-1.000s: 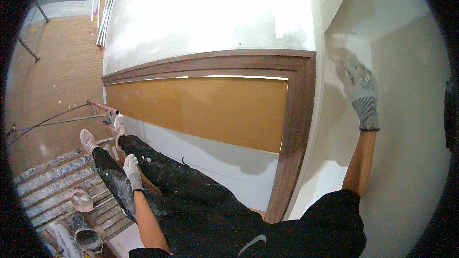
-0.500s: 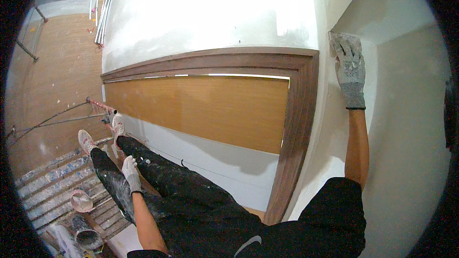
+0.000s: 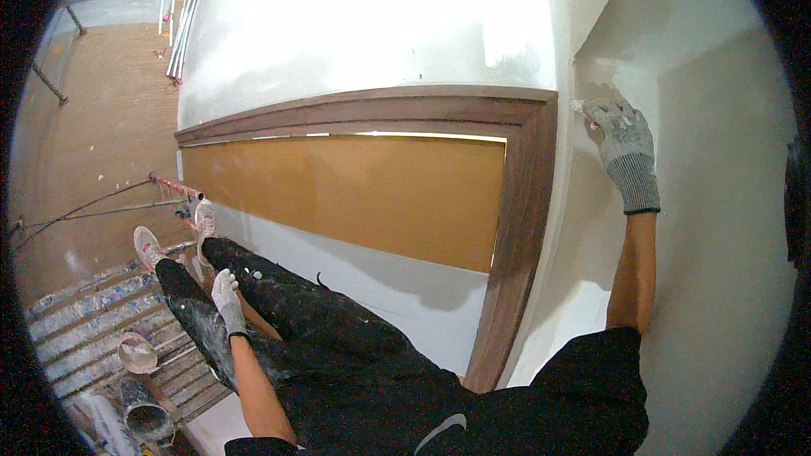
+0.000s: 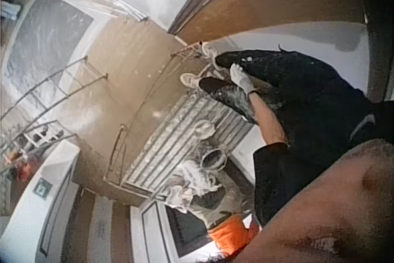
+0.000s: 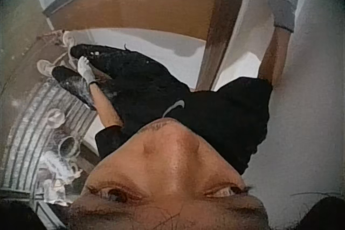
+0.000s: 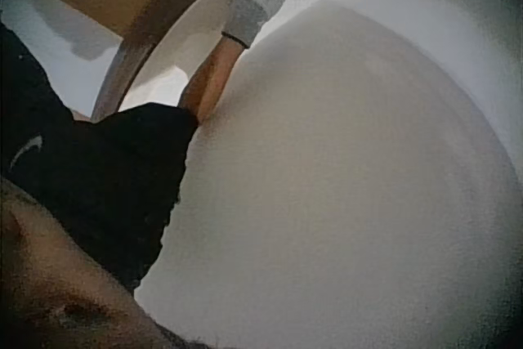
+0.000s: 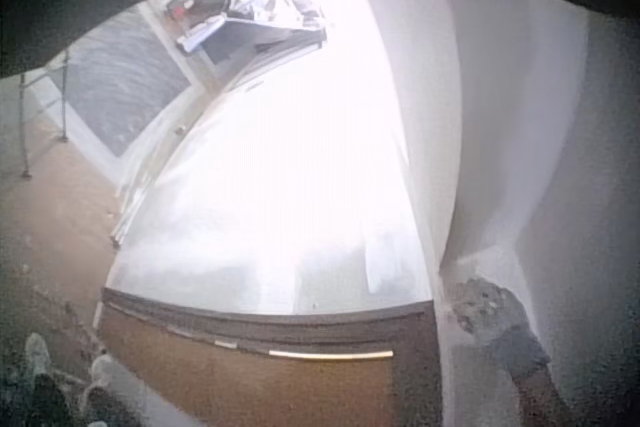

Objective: The person applies joint compound to the upper edge of a door frame using a putty knife. They scoop the compound from a small container onto the putty knife and smooth it along the seam between the frame and the wall.

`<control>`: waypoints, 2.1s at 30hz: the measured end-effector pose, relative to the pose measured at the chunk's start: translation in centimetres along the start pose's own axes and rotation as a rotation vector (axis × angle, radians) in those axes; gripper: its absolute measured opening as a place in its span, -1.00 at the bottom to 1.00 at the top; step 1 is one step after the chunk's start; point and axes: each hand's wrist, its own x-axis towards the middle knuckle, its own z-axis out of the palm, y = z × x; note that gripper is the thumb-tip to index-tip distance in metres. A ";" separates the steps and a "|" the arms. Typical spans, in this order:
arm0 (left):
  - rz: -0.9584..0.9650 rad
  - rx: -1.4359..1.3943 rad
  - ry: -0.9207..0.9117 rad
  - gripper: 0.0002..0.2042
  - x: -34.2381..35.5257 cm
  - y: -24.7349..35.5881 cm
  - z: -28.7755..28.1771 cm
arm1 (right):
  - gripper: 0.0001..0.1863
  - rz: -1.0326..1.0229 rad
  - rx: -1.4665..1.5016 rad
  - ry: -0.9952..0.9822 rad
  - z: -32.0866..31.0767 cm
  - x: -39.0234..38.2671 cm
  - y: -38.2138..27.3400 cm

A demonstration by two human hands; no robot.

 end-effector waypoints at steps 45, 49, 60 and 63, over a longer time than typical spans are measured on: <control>-0.036 0.127 0.047 -0.69 0.4 -3.0 0.8 | -0.59 -0.102 -0.041 0.259 2.7 4.2 2.0; 0.008 0.072 0.051 -0.68 0.9 -3.2 0.6 | -0.58 -0.001 -0.108 0.110 2.9 3.0 1.8; -0.041 0.015 0.018 -0.73 1.7 -3.7 0.0 | -0.57 -0.138 -0.043 0.399 3.6 4.6 2.8; -0.009 0.065 -0.019 -0.72 1.1 -3.4 -0.1 | -0.51 -0.035 -0.062 0.291 2.7 4.7 1.1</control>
